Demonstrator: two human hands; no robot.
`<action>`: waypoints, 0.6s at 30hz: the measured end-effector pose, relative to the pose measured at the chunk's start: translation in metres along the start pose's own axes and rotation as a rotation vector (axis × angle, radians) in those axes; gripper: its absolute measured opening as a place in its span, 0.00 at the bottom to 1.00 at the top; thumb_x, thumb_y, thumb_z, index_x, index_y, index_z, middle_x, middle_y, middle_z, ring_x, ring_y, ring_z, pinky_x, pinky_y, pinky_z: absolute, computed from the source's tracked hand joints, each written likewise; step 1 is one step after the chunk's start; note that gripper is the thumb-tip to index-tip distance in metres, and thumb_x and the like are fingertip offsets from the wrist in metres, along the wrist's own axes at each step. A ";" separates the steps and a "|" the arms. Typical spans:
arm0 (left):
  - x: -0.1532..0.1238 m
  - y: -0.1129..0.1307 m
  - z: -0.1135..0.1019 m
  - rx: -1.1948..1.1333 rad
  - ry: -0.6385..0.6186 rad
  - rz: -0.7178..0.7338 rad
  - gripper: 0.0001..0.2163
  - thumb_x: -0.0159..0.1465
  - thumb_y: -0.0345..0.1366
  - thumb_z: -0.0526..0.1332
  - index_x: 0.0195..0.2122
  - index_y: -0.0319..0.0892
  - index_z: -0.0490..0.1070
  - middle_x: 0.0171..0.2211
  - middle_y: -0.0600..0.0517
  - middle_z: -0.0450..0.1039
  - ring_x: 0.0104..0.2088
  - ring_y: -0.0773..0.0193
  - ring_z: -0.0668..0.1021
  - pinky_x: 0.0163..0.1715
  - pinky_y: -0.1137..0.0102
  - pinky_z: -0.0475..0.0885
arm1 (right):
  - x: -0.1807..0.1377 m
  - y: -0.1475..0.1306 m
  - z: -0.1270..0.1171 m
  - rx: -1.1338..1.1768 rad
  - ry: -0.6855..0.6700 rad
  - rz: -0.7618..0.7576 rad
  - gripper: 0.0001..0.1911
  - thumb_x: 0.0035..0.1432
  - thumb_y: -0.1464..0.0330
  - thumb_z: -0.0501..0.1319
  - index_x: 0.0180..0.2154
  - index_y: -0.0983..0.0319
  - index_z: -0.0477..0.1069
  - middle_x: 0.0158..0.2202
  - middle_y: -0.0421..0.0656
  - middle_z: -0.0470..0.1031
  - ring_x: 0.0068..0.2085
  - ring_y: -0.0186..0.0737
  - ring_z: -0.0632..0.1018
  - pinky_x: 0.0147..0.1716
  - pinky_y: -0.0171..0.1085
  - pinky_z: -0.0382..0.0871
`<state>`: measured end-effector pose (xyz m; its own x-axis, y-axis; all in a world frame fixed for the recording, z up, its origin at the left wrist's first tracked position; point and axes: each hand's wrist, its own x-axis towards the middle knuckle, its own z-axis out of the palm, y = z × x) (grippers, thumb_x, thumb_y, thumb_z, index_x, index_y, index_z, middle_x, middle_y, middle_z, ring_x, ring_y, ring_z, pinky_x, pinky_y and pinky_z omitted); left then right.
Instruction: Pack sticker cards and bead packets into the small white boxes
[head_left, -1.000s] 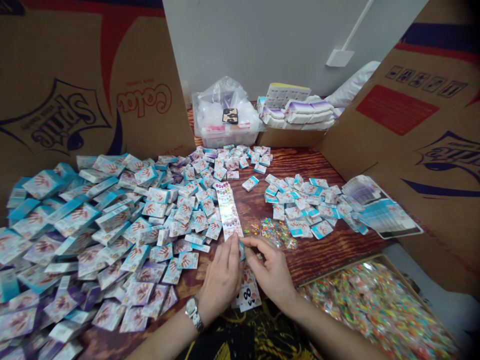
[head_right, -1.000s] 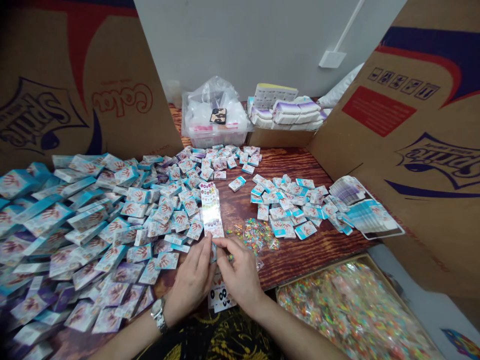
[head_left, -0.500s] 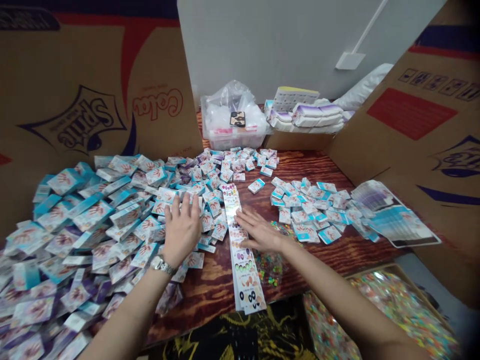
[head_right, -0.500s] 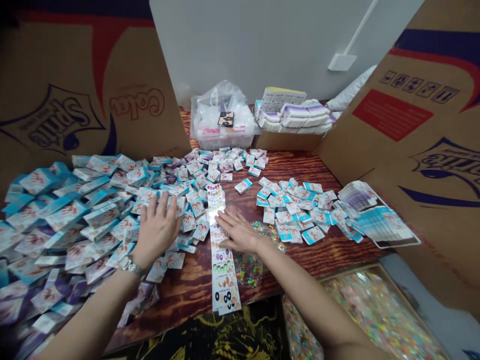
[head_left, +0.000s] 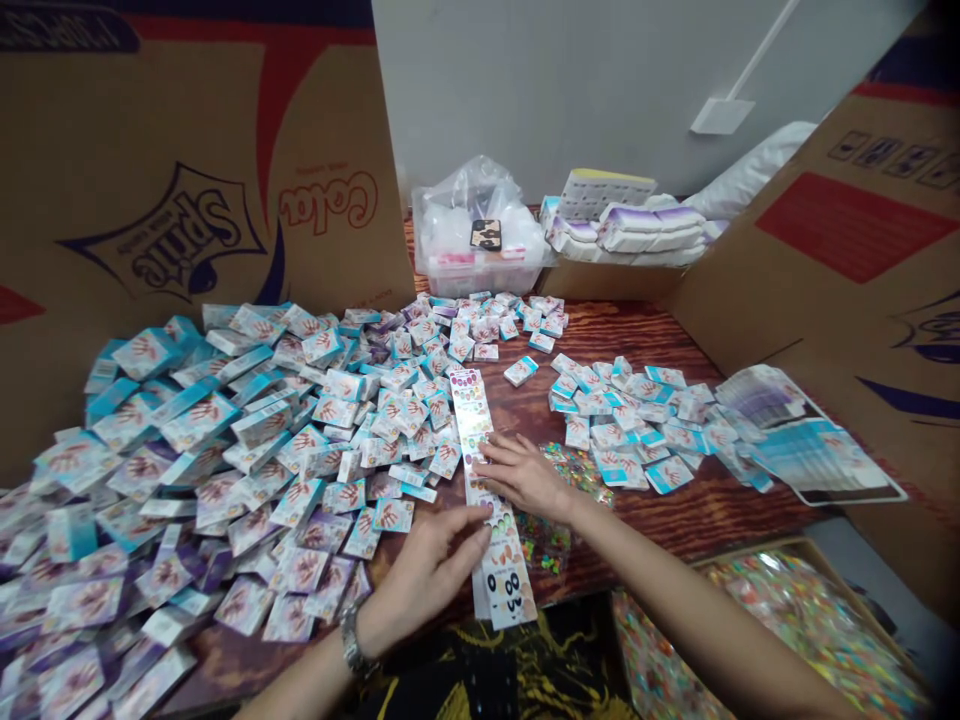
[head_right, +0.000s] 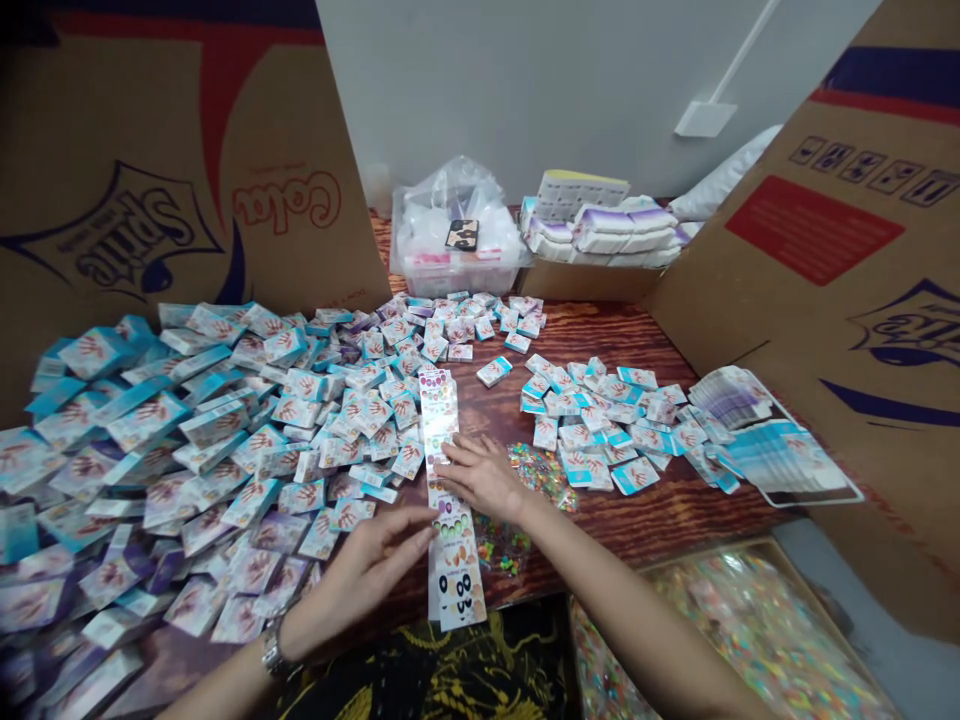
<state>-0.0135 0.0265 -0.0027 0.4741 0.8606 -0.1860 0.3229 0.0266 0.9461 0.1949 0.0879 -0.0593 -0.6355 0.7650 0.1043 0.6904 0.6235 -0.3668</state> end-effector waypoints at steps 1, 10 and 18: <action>-0.002 0.001 0.007 -0.160 -0.065 -0.094 0.15 0.64 0.43 0.54 0.45 0.40 0.72 0.37 0.46 0.76 0.37 0.61 0.77 0.39 0.67 0.70 | -0.001 -0.001 -0.002 0.022 0.008 0.010 0.13 0.63 0.63 0.55 0.49 0.50 0.71 0.55 0.42 0.69 0.59 0.49 0.65 0.53 0.58 0.59; 0.001 -0.002 0.032 -0.828 -0.136 -0.415 0.23 0.59 0.51 0.58 0.38 0.32 0.73 0.29 0.43 0.77 0.24 0.68 0.76 0.26 0.75 0.67 | -0.009 -0.009 -0.032 0.137 0.095 0.003 0.15 0.62 0.69 0.55 0.50 0.53 0.70 0.48 0.41 0.76 0.50 0.41 0.75 0.53 0.52 0.61; 0.003 -0.004 0.007 -0.860 -0.062 -0.432 0.26 0.62 0.55 0.52 0.30 0.33 0.74 0.23 0.46 0.75 0.20 0.69 0.75 0.23 0.75 0.68 | -0.006 -0.009 -0.053 0.365 0.310 0.140 0.15 0.64 0.68 0.53 0.50 0.54 0.71 0.46 0.41 0.77 0.46 0.39 0.77 0.45 0.43 0.72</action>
<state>-0.0078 0.0253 -0.0085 0.5053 0.6615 -0.5541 -0.2197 0.7196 0.6587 0.2109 0.0862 -0.0075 -0.3743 0.8838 0.2806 0.5606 0.4567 -0.6908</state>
